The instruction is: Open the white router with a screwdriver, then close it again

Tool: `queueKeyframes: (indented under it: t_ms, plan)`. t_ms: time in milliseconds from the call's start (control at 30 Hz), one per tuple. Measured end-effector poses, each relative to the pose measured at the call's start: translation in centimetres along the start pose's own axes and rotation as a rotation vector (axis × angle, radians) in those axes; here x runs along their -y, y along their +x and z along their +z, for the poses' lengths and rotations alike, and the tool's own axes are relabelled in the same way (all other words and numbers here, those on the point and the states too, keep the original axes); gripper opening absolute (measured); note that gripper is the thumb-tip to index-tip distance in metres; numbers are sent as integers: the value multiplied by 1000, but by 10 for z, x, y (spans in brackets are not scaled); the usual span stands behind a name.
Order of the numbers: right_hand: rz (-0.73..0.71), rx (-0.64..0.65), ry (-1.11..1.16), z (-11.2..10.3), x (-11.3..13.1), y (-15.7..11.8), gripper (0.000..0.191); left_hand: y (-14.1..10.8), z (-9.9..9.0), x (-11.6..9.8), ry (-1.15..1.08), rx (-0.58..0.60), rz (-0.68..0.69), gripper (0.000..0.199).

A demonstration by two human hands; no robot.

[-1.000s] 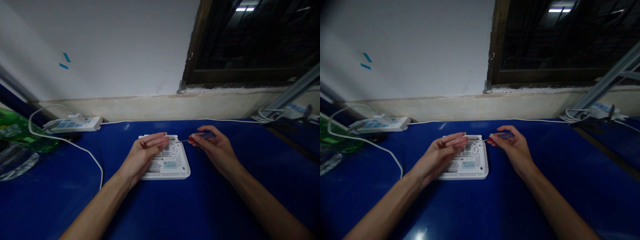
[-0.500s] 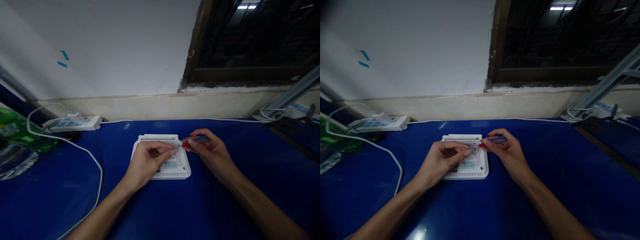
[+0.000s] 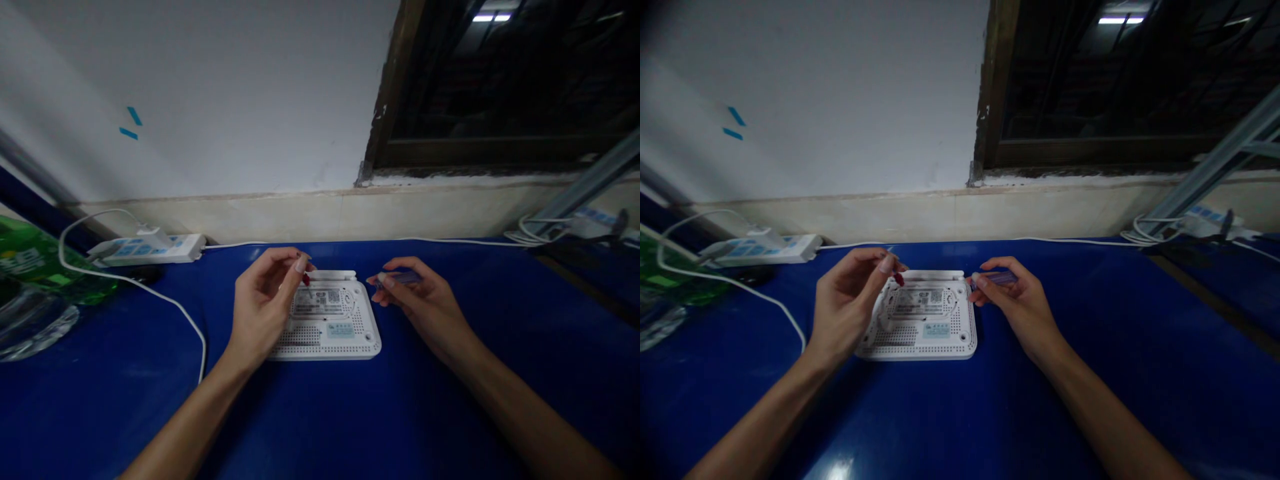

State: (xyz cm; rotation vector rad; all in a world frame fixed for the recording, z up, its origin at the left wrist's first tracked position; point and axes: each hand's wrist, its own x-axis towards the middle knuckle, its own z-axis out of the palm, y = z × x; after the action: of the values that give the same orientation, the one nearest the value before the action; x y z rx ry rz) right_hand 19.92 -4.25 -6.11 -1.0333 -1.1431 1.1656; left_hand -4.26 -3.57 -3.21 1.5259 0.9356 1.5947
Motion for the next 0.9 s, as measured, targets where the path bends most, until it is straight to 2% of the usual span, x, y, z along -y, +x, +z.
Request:
queueKeyframes:
  t_ms: [267,433,533,667,900]
  plan:
    - [0,17,1,-1,1,-2,30,-8,-2,10,336,203,143,15]
    - [-18,28,-6,-2,-1,0,30,-10,-2,17,426,438,240,27]
    - [-19,50,0,-1,-2,-1,31,-11,0,18,496,533,235,39]
    - [-22,88,30,4,3,-5,36,-11,2,17,530,568,229,52]
    - [-70,147,-34,6,7,-9,39,-11,0,18,487,479,302,32]
